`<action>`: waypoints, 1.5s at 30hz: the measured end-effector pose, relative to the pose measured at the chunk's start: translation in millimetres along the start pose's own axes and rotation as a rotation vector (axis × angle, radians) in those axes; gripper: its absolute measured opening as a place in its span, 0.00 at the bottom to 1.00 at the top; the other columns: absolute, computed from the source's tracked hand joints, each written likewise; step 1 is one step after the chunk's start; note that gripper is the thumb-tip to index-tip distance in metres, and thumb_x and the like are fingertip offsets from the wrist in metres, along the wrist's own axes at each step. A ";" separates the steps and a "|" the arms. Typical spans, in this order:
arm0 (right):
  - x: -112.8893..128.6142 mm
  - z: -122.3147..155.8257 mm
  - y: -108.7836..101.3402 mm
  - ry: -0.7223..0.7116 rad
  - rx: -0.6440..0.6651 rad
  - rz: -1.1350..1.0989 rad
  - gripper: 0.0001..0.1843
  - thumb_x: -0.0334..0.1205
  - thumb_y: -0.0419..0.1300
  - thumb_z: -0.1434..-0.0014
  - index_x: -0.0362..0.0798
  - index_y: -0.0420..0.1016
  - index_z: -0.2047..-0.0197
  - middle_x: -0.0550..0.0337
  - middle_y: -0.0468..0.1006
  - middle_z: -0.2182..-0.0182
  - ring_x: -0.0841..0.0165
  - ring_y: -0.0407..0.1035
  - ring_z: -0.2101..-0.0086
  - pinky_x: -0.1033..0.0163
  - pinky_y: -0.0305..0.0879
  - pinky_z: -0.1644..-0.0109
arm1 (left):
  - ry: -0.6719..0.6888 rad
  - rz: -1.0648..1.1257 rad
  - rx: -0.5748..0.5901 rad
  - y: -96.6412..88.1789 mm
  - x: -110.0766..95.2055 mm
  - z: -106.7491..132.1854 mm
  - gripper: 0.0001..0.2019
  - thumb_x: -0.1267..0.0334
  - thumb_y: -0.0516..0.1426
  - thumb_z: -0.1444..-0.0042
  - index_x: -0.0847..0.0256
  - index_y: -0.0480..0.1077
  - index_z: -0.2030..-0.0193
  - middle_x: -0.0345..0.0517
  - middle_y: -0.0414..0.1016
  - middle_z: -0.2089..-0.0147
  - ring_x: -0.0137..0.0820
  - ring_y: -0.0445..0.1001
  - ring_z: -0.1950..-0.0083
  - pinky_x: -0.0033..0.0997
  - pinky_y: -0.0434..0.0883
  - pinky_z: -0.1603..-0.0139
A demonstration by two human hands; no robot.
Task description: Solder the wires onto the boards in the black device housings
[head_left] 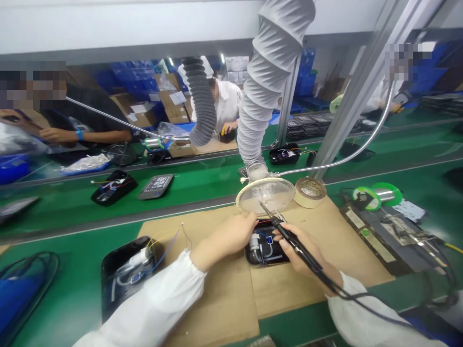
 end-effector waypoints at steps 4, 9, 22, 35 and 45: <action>6.8 -29.5 -42.6 -0.201 0.056 0.001 0.16 0.50 0.59 0.32 0.53 0.76 0.45 0.54 0.83 0.60 0.60 0.80 0.62 0.57 0.79 0.60 | 0.004 0.029 -0.021 -5.3 0.7 -3.7 0.13 0.64 0.46 0.28 0.63 0.70 0.58 0.52 0.73 0.59 0.37 0.73 0.63 0.37 0.72 0.59; -3.5 -39.2 -87.0 -0.207 -0.066 0.120 0.13 0.33 0.61 0.36 0.50 0.76 0.48 0.53 0.83 0.57 0.60 0.80 0.58 0.58 0.79 0.54 | -0.026 0.112 -0.083 -3.9 9.9 -5.4 0.10 0.67 0.50 0.32 0.63 0.69 0.64 0.50 0.67 0.56 0.33 0.72 0.60 0.34 0.73 0.56; 4.2 -17.1 -69.0 -0.390 -0.099 0.280 0.13 0.31 0.64 0.37 0.49 0.73 0.49 0.55 0.79 0.65 0.62 0.78 0.66 0.59 0.81 0.61 | 0.115 -0.071 -0.277 -17.6 -4.5 16.8 0.14 0.62 0.50 0.27 0.61 0.76 0.57 0.43 0.71 0.66 0.29 0.70 0.69 0.27 0.63 0.70; -20.7 -8.6 -52.8 -0.293 -0.007 0.146 0.16 0.28 0.65 0.38 0.45 0.71 0.47 0.54 0.78 0.63 0.63 0.76 0.64 0.60 0.77 0.61 | 0.370 -0.055 -0.498 -25.8 -14.2 41.1 0.13 0.74 0.60 0.35 0.61 0.71 0.45 0.34 0.57 0.73 0.26 0.56 0.70 0.31 0.51 0.70; 1.3 -27.1 -57.1 -0.267 0.010 0.205 0.10 0.31 0.61 0.32 0.47 0.73 0.48 0.53 0.77 0.61 0.65 0.77 0.64 0.63 0.77 0.59 | 0.390 -0.008 -0.466 -18.8 -12.9 43.4 0.14 0.72 0.61 0.36 0.59 0.71 0.44 0.34 0.59 0.72 0.27 0.58 0.70 0.31 0.53 0.69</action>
Point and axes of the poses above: each hand's wrist, its own z-axis away from the middle knuckle, its own y-axis out of the palm, x = y × z, the point moved 10 cm from there along -z, towards the middle knuckle
